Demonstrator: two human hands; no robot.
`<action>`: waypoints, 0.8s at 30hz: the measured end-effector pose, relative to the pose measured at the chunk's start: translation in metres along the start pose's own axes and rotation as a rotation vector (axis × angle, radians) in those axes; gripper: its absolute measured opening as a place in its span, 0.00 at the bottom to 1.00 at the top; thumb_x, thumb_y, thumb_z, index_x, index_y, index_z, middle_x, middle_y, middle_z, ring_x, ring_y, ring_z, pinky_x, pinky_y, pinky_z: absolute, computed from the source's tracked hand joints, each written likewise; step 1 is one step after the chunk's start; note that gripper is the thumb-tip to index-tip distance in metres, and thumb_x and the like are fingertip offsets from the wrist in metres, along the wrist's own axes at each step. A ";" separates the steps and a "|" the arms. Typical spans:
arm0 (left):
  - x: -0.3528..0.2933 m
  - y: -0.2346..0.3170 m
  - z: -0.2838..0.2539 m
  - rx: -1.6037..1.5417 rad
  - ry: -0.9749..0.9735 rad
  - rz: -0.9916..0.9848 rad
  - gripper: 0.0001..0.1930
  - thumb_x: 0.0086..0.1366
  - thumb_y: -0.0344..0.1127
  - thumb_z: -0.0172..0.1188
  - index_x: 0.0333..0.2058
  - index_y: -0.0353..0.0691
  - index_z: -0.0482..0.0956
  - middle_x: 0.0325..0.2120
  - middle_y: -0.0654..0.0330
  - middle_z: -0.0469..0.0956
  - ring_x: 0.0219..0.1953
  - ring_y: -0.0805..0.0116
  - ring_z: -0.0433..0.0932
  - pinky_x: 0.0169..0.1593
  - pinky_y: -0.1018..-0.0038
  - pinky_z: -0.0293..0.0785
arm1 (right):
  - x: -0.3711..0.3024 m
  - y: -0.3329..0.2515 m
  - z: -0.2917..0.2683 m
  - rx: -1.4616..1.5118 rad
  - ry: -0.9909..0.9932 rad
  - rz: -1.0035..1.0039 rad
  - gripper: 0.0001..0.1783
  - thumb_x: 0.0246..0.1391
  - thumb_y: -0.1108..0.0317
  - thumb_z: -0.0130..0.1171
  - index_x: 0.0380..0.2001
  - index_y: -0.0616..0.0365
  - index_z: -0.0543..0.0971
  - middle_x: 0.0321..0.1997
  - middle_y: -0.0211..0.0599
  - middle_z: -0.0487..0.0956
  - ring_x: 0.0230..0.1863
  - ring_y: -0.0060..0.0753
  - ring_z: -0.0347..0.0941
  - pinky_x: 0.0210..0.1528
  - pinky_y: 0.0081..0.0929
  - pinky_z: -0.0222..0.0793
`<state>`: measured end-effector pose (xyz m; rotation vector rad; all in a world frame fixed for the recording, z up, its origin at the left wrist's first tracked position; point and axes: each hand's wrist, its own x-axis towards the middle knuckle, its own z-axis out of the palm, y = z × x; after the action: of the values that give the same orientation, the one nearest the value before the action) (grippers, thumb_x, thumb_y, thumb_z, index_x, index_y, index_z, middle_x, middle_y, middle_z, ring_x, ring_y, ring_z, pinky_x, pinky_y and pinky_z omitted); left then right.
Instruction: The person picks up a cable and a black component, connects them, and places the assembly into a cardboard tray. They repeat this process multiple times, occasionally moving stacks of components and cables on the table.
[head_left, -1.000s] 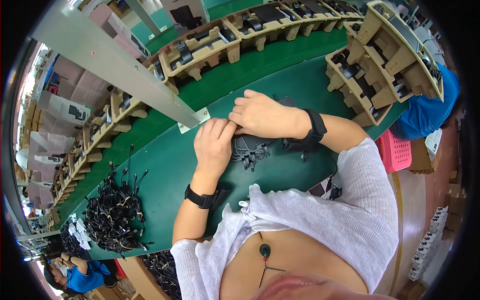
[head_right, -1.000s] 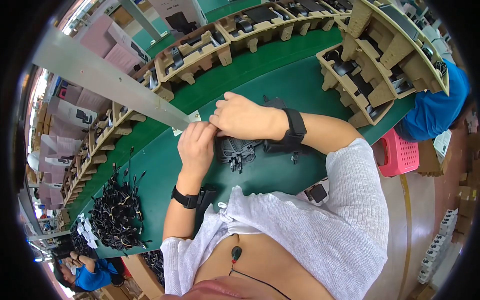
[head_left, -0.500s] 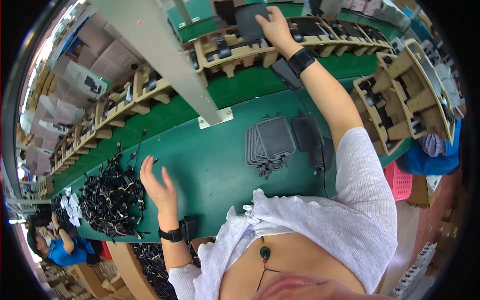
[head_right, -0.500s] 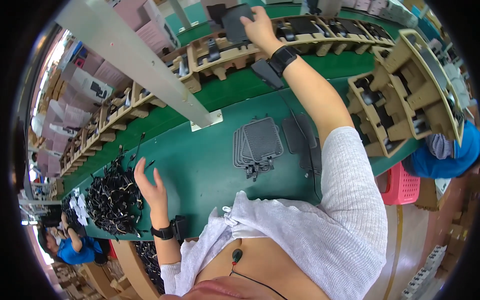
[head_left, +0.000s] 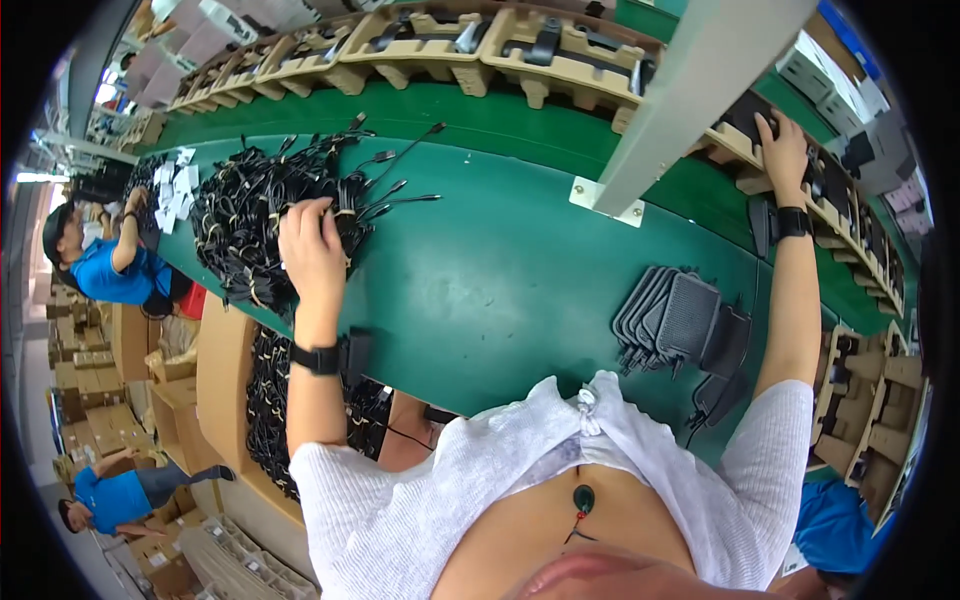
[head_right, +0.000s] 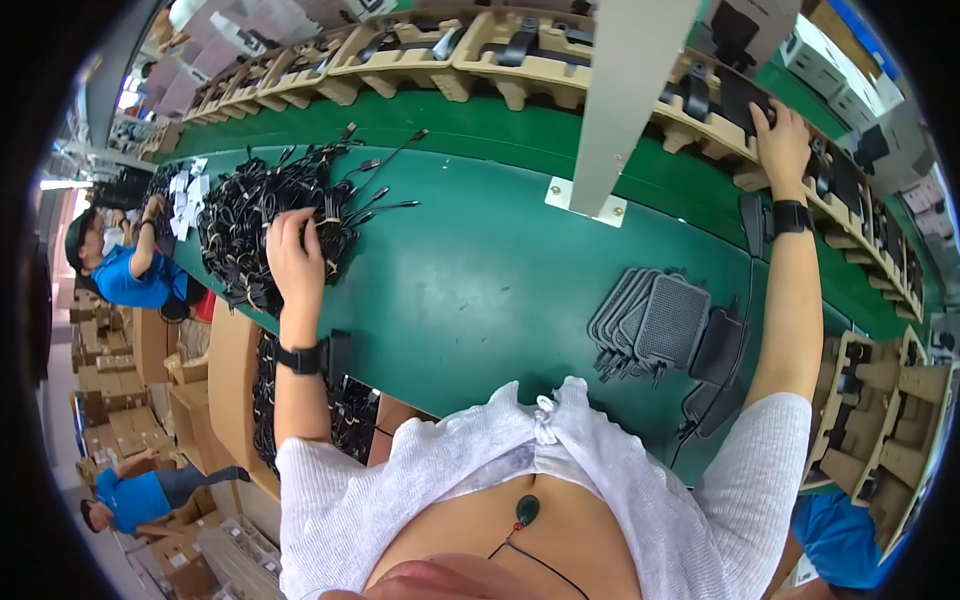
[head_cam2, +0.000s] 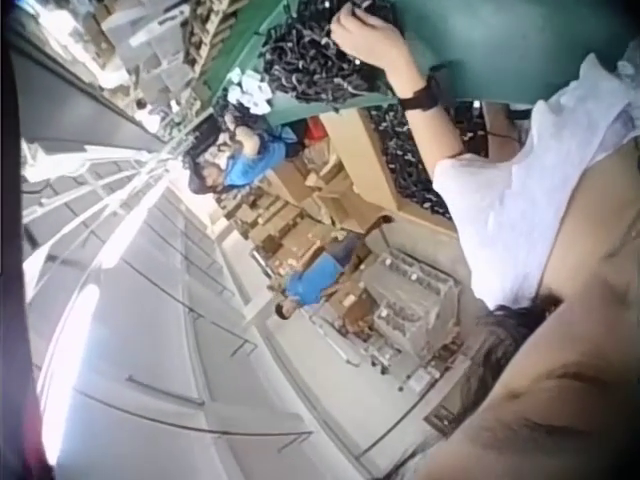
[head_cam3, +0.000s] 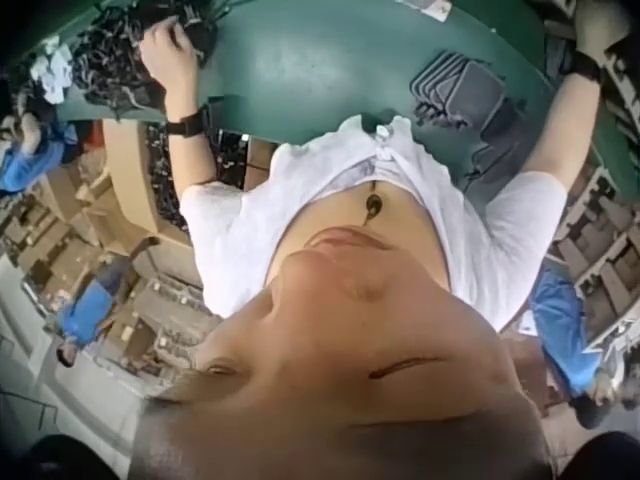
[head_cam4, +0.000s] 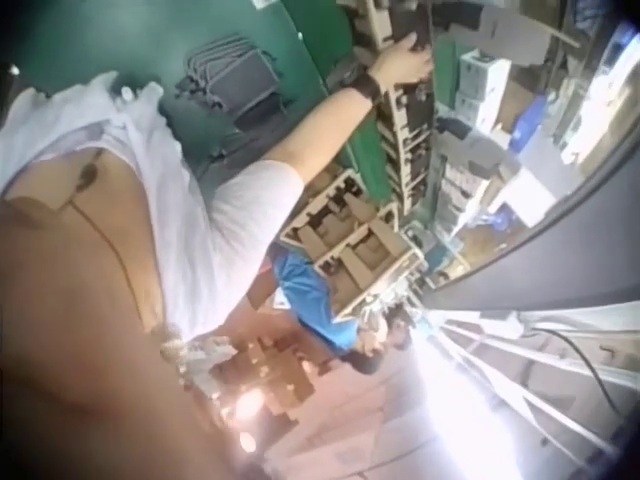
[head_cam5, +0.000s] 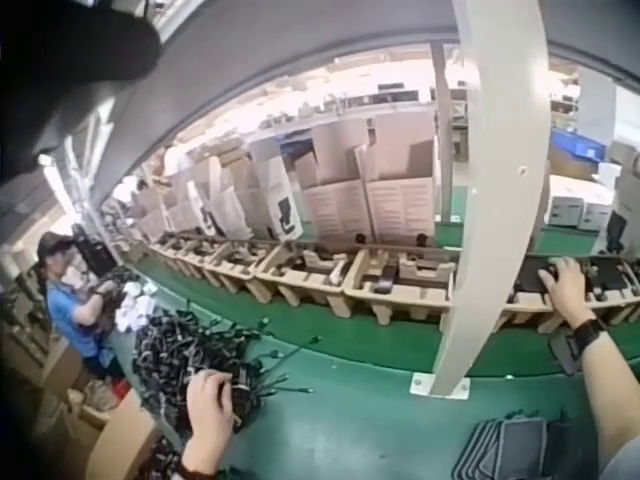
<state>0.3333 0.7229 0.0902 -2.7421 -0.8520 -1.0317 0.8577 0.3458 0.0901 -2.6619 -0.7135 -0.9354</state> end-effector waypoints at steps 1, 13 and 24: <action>0.006 -0.006 0.005 0.073 -0.086 -0.003 0.05 0.58 0.34 0.59 0.31 0.41 0.75 0.31 0.58 0.75 0.35 0.57 0.72 0.38 0.64 0.67 | -0.001 -0.001 -0.006 -0.009 -0.035 0.002 0.23 0.54 0.48 0.53 0.45 0.53 0.77 0.48 0.45 0.76 0.50 0.49 0.70 0.52 0.39 0.65; -0.025 -0.012 0.003 -0.111 -0.392 -0.172 0.13 0.56 0.39 0.64 0.29 0.36 0.72 0.25 0.54 0.75 0.30 0.54 0.73 0.35 0.63 0.70 | -0.016 0.010 -0.025 0.432 0.181 0.121 0.15 0.56 0.60 0.55 0.40 0.61 0.78 0.37 0.43 0.78 0.38 0.37 0.74 0.42 0.30 0.68; -0.014 0.090 -0.067 -1.395 -0.516 -0.402 0.07 0.64 0.27 0.55 0.39 0.34 0.68 0.32 0.57 0.76 0.33 0.70 0.76 0.39 0.78 0.72 | -0.139 -0.221 -0.198 0.691 -0.287 -0.635 0.48 0.38 0.65 0.67 0.64 0.48 0.57 0.36 0.38 0.72 0.33 0.41 0.72 0.34 0.33 0.70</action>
<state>0.3339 0.6226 0.1422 -4.2769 -0.9825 -1.3245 0.5451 0.4113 0.1659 -1.9720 -1.6516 -0.2982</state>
